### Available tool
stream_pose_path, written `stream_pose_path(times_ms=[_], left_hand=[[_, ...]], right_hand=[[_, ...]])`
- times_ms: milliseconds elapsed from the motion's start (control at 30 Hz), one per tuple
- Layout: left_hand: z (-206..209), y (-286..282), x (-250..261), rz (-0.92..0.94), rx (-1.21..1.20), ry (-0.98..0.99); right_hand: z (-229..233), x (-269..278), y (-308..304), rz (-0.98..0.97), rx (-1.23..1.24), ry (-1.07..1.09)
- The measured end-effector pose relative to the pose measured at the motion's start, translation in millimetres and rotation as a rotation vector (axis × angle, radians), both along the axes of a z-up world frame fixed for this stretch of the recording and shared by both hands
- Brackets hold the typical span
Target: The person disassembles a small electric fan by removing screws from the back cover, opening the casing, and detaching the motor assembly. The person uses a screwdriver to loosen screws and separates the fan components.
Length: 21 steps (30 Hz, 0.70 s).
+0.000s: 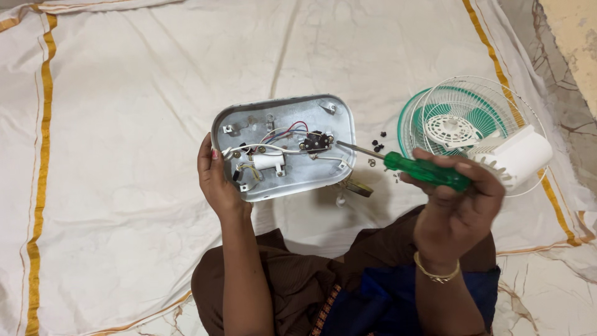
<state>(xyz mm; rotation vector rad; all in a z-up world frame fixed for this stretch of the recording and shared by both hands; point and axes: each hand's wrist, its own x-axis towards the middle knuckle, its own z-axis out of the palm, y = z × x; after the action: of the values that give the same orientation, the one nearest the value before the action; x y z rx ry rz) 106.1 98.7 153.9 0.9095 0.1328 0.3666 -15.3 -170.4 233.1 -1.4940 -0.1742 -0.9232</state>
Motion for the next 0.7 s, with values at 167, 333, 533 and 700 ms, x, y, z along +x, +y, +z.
stream_pose_path(times_ms=[167,333,533,700], left_hand=[[0.5,0.2,-1.3,0.008,0.012,0.007],[0.3,-0.1,-1.7,0.022,0.036,0.025],[-0.1,-0.4,-3.4,0.023,0.031,0.02],[-0.4,-1.5,-5.2,0.022,0.027,0.007]], right_hand=[[-1.9,3.7,8.5,0.021,-0.071,-0.009],[-2.6,4.4,10.4,0.011,-0.119,-0.007],[-2.9,5.6,12.2,0.021,-0.174,-0.007],[-1.7,4.1,12.2,0.017,-0.221,-0.006]])
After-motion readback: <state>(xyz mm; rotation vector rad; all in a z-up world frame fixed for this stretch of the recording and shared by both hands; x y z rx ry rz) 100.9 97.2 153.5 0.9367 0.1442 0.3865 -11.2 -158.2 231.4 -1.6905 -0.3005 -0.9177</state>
